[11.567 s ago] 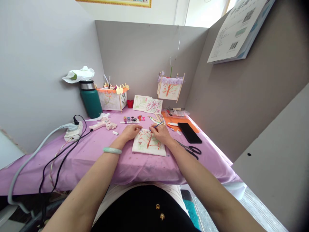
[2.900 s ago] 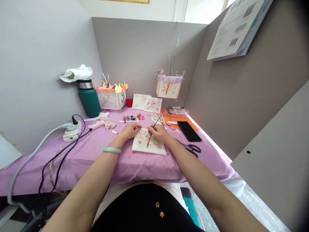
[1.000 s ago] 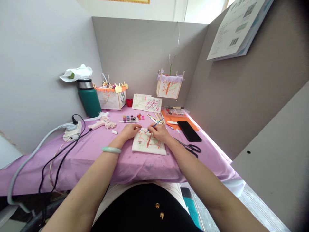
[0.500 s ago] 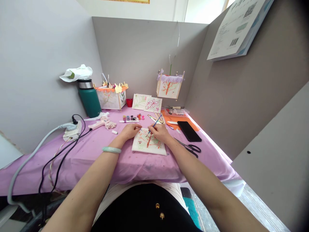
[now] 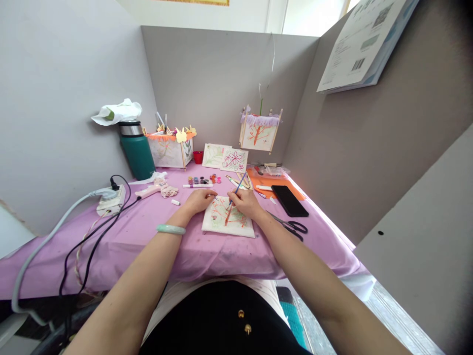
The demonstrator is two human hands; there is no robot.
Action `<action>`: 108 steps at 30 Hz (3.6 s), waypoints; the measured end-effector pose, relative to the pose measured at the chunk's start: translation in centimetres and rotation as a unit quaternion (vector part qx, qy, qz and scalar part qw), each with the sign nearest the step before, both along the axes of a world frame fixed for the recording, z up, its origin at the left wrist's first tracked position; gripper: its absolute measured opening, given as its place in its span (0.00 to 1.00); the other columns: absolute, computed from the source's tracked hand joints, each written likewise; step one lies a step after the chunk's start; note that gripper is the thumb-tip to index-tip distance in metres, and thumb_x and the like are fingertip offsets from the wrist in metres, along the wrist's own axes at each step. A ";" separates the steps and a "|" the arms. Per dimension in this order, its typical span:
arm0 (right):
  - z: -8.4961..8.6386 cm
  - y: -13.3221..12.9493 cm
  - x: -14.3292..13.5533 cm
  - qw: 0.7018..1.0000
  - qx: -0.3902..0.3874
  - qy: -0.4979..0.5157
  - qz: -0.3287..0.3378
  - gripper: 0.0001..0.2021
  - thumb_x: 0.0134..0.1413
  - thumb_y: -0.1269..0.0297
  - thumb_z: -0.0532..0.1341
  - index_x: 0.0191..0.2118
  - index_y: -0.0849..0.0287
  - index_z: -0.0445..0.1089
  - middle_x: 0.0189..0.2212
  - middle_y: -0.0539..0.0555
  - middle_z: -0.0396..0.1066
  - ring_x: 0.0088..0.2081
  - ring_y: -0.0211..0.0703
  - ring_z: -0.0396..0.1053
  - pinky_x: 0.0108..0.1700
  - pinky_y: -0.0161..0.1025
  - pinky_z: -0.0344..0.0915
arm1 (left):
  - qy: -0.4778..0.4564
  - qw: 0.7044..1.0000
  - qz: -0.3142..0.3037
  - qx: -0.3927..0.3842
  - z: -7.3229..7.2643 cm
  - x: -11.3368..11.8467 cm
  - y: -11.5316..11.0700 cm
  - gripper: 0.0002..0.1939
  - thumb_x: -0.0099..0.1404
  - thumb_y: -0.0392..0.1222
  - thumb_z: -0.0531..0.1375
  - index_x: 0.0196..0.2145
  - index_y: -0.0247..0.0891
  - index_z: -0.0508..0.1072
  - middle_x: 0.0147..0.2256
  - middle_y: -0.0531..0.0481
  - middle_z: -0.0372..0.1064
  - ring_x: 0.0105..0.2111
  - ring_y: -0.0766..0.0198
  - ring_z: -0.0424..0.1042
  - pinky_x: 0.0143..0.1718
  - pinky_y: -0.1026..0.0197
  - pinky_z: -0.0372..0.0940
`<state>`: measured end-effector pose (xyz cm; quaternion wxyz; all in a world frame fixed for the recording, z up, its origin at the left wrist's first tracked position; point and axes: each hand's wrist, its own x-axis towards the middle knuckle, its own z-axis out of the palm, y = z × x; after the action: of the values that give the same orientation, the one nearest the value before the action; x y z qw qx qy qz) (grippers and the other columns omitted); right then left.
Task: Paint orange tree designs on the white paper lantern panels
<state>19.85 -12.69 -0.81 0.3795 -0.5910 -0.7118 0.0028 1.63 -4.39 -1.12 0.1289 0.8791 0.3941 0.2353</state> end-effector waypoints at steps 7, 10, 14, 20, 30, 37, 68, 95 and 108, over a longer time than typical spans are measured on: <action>-0.1 0.3 0.2 0.998 0.028 -0.001 -0.049 0.17 0.57 0.57 0.50 0.26 0.58 0.70 0.23 0.50 0.72 0.28 0.35 0.68 0.31 0.30 0.55 | -0.001 1.000 0.002 0.001 0.0 0.0 -0.1 0.19 0.58 0.41 0.49 0.42 0.38 0.74 0.42 0.48 0.72 0.40 0.61 0.70 0.45 0.61 0.61; -0.1 0.3 0.2 0.998 0.021 -0.001 -0.060 0.17 0.57 0.56 0.49 0.25 0.58 0.70 0.23 0.50 0.72 0.28 0.36 0.68 0.30 0.30 0.55 | -0.002 1.000 -0.001 0.003 -0.1 0.0 0.0 0.19 0.58 0.41 0.49 0.42 0.37 0.74 0.42 0.48 0.72 0.40 0.61 0.70 0.45 0.61 0.61; -0.2 0.4 0.2 0.999 0.010 -0.007 -0.052 0.19 0.57 0.55 0.49 0.24 0.58 0.70 0.21 0.51 0.71 0.27 0.36 0.68 0.30 0.30 0.55 | -0.001 1.000 -0.003 0.003 -0.2 0.0 0.1 0.19 0.58 0.41 0.49 0.42 0.38 0.74 0.42 0.48 0.72 0.40 0.61 0.70 0.45 0.62 0.61; -0.1 0.4 0.2 0.997 0.004 -0.018 -0.074 0.20 0.57 0.54 0.49 0.24 0.59 0.70 0.22 0.52 0.71 0.28 0.36 0.68 0.30 0.31 0.55 | 0.002 1.000 -0.002 0.006 -0.2 0.0 0.2 0.19 0.58 0.41 0.49 0.42 0.38 0.74 0.42 0.49 0.72 0.40 0.61 0.69 0.45 0.62 0.61; -0.1 0.4 0.2 0.994 0.004 -0.037 -0.100 0.20 0.57 0.53 0.48 0.25 0.58 0.70 0.24 0.52 0.72 0.30 0.37 0.69 0.31 0.31 0.55 | 0.001 1.000 -0.003 0.005 -0.2 0.0 0.2 0.19 0.58 0.41 0.49 0.42 0.38 0.74 0.42 0.48 0.72 0.40 0.61 0.69 0.45 0.61 0.61; -0.1 0.4 0.3 0.992 0.010 -0.058 -0.115 0.20 0.58 0.54 0.48 0.25 0.59 0.69 0.25 0.53 0.72 0.31 0.38 0.69 0.31 0.32 0.55 | -0.003 1.000 -0.002 0.008 -0.2 0.0 0.2 0.18 0.58 0.40 0.49 0.42 0.38 0.74 0.42 0.49 0.72 0.40 0.61 0.70 0.46 0.62 0.61; 0.0 0.5 0.2 0.975 -0.013 -0.126 -0.185 0.22 0.59 0.53 0.46 0.30 0.60 0.71 0.28 0.59 0.73 0.32 0.45 0.70 0.32 0.35 0.56 | 0.001 1.000 0.008 0.003 0.0 0.0 -0.1 0.18 0.59 0.42 0.49 0.42 0.38 0.74 0.41 0.49 0.73 0.39 0.61 0.70 0.46 0.62 0.61; -0.1 0.6 0.5 0.979 0.008 -0.084 -0.186 0.21 0.59 0.53 0.45 0.31 0.59 0.70 0.30 0.56 0.73 0.33 0.42 0.70 0.32 0.34 0.56 | 0.001 1.000 0.012 -0.007 0.0 0.0 0.0 0.18 0.58 0.41 0.49 0.42 0.39 0.74 0.40 0.50 0.73 0.40 0.62 0.69 0.46 0.63 0.60; -0.1 0.2 0.2 0.998 -0.002 -0.045 -0.036 0.19 0.58 0.56 0.48 0.25 0.59 0.70 0.23 0.51 0.72 0.29 0.35 0.69 0.32 0.30 0.56 | 0.004 1.000 0.005 0.004 0.1 0.0 -0.1 0.19 0.58 0.41 0.49 0.42 0.38 0.74 0.42 0.49 0.72 0.39 0.61 0.70 0.46 0.61 0.61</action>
<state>20.01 -12.48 -0.89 0.3461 -0.6161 -0.7066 -0.0358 1.61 -4.54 -1.05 0.1226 0.8785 0.3979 0.2343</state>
